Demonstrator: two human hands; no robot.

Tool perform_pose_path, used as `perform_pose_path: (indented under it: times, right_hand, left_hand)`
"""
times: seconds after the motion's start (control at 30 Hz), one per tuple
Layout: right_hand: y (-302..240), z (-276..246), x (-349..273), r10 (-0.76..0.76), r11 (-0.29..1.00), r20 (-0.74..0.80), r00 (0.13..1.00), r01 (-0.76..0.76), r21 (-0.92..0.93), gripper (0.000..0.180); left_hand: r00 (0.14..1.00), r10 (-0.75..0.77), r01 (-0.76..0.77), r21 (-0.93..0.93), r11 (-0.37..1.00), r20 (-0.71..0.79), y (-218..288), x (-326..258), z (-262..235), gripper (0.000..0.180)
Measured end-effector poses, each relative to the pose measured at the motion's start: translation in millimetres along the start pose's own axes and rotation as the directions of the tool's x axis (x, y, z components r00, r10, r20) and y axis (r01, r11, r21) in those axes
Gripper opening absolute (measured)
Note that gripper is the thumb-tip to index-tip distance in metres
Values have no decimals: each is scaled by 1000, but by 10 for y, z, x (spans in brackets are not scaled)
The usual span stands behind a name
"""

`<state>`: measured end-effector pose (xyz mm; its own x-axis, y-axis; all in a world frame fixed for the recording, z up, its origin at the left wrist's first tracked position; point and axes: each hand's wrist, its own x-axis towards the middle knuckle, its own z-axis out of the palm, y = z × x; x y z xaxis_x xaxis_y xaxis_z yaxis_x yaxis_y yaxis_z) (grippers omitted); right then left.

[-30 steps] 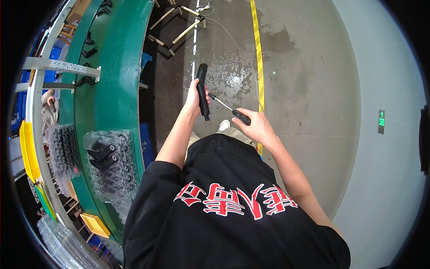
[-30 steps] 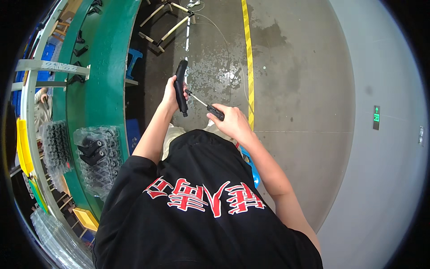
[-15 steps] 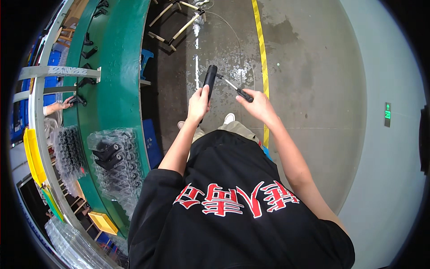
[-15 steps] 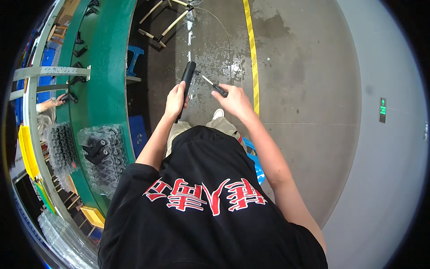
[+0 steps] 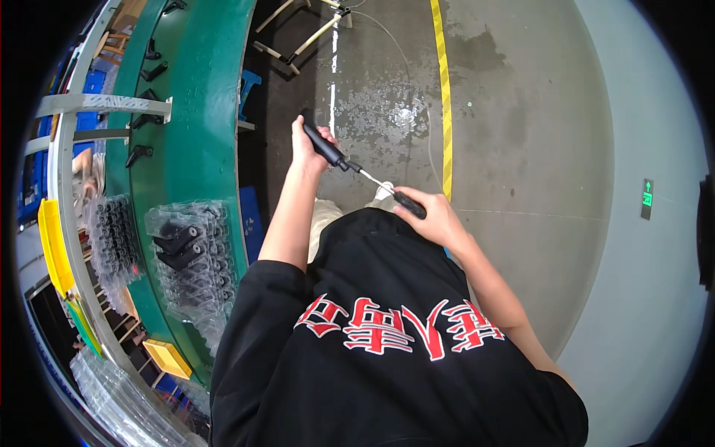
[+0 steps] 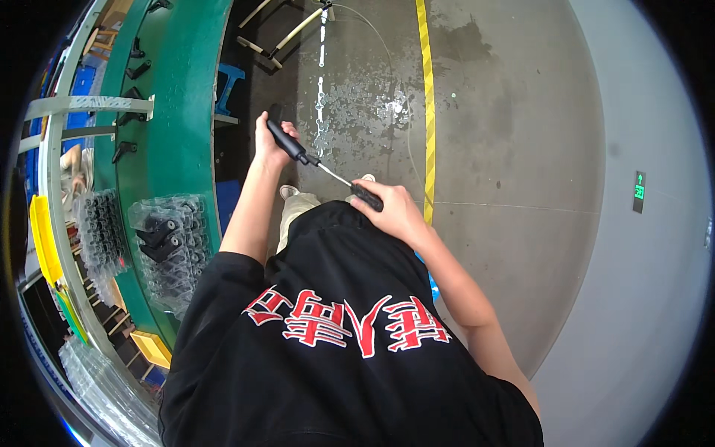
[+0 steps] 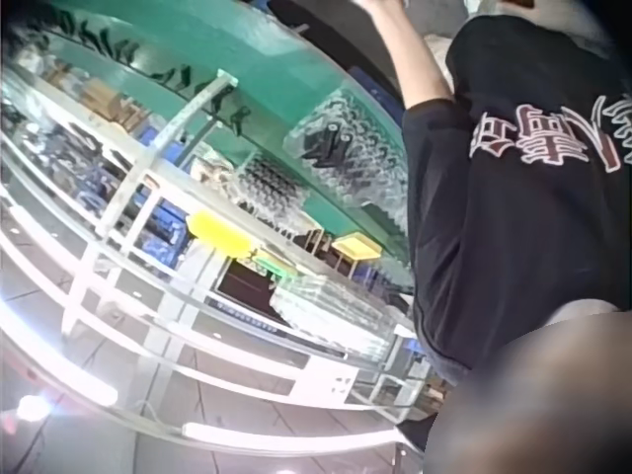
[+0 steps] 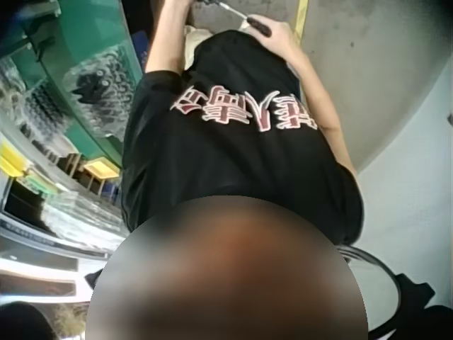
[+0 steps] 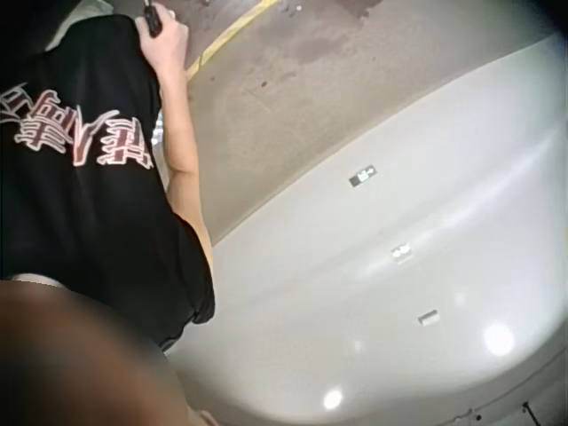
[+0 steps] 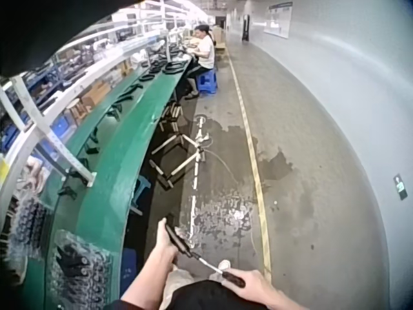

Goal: Cleaning and drying metal brackets using a compressed air nozzle at a workbench.

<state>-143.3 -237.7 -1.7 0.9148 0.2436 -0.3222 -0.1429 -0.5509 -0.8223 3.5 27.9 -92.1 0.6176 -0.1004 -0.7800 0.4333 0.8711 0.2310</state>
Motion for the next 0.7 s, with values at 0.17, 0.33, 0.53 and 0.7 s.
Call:
perform_pose_path:
  times: [0.17, 0.33, 0.53, 0.7]
  right_hand:
    - [-34, 58, -10, -40, 999, -37, 999, 41, 24, 38]
    - [-73, 27, 29, -62, 998, -45, 997, 62, -10, 37]
    - [-86, 89, 42, -25, 993, -69, 997, 17, -118, 33]
    - [-88, 116, 74, -46, 991, -89, 995, 35, -126, 31]
  left_hand:
    - [998, -35, 29, -125, 992, -44, 97, -11, 55, 42]
    - [999, -40, 36, -152, 988, -22, 77, 24, 53, 41]
    - [998, 28, -37, -136, 990, -64, 103, 62, 58, 40]
    - [996, 64, -74, -142, 987, -69, 129, 49, 89, 39]
